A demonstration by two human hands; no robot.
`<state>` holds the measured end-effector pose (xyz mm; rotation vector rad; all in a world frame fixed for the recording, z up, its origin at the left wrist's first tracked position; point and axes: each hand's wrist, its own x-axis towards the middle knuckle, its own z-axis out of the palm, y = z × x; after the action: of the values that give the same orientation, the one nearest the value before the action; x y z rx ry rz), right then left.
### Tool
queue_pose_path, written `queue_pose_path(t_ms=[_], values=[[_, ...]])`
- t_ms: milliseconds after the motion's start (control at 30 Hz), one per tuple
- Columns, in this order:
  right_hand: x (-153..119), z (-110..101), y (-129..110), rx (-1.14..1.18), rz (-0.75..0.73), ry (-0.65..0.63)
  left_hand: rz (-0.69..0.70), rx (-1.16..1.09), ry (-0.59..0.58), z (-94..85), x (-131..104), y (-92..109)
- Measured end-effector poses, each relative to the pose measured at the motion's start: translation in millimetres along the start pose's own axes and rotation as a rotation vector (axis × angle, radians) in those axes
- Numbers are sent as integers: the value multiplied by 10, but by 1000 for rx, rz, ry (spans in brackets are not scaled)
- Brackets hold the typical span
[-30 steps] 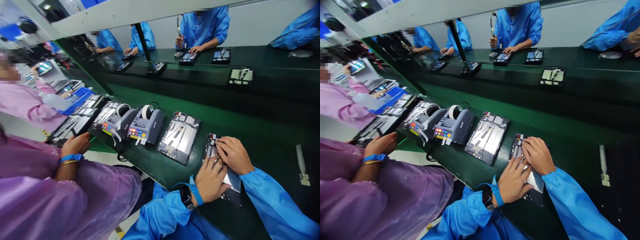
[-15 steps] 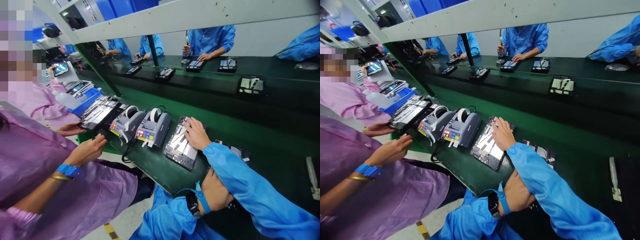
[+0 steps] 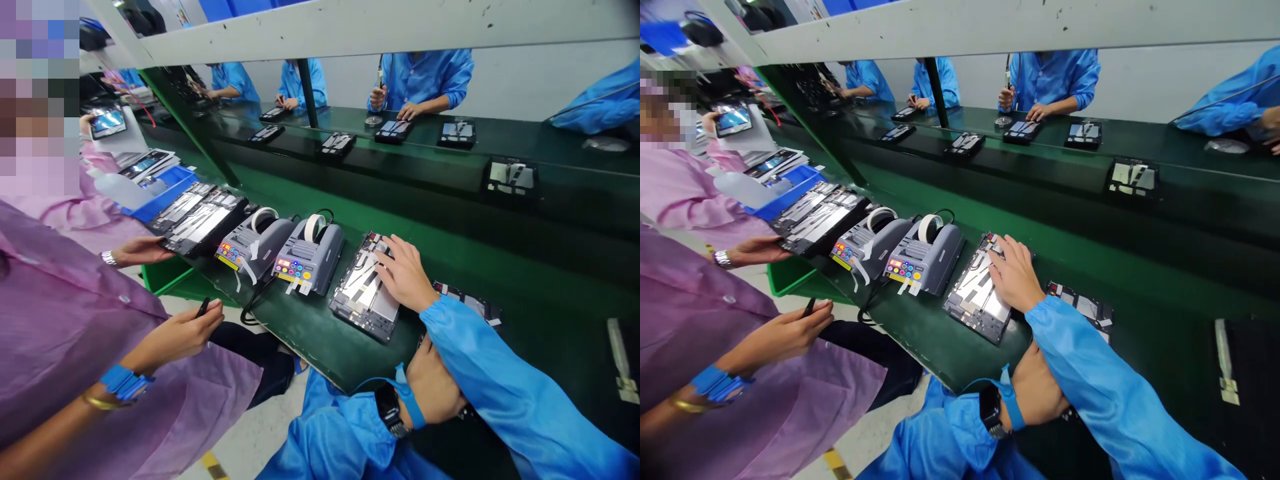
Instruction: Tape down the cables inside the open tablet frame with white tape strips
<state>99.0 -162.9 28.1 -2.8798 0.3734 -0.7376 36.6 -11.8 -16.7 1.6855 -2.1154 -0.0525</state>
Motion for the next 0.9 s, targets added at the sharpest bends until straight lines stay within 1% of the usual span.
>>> queue_pose_path(t_ms=[100,167,267,433,500,533,600,667,700,767,800,833,900], values=[[-229,-240,128,2,47,64,-58,34,-19,-1,2,24],[-412,-372,234,-9,90,87,-84,47,-10,-1,-2,39],[-673,-486,350,-11,147,121,-96,52,5,14,-12,48],[-1031,-635,416,57,219,132,-85,62,-9,18,-6,42],[-1222,-736,453,72,319,172,-75,61,-15,-5,6,37],[-1347,-789,473,68,409,218,-74,57,-20,-21,11,33],[-1665,-875,489,52,657,334,-80,36,-32,-51,21,17],[-2043,-906,434,65,895,426,-93,-4,-40,-75,28,-8],[-2231,-893,374,92,972,440,-94,-31,-39,-85,31,-22],[-2547,-821,202,159,1022,432,-76,-83,-28,-104,37,-50],[-2658,-773,103,181,1027,427,-60,-107,-19,-116,36,-60],[-2732,-728,5,193,1032,427,-45,-131,-7,-131,28,-69],[-2787,-677,-162,207,1057,443,-32,-180,23,-176,-31,-81]])
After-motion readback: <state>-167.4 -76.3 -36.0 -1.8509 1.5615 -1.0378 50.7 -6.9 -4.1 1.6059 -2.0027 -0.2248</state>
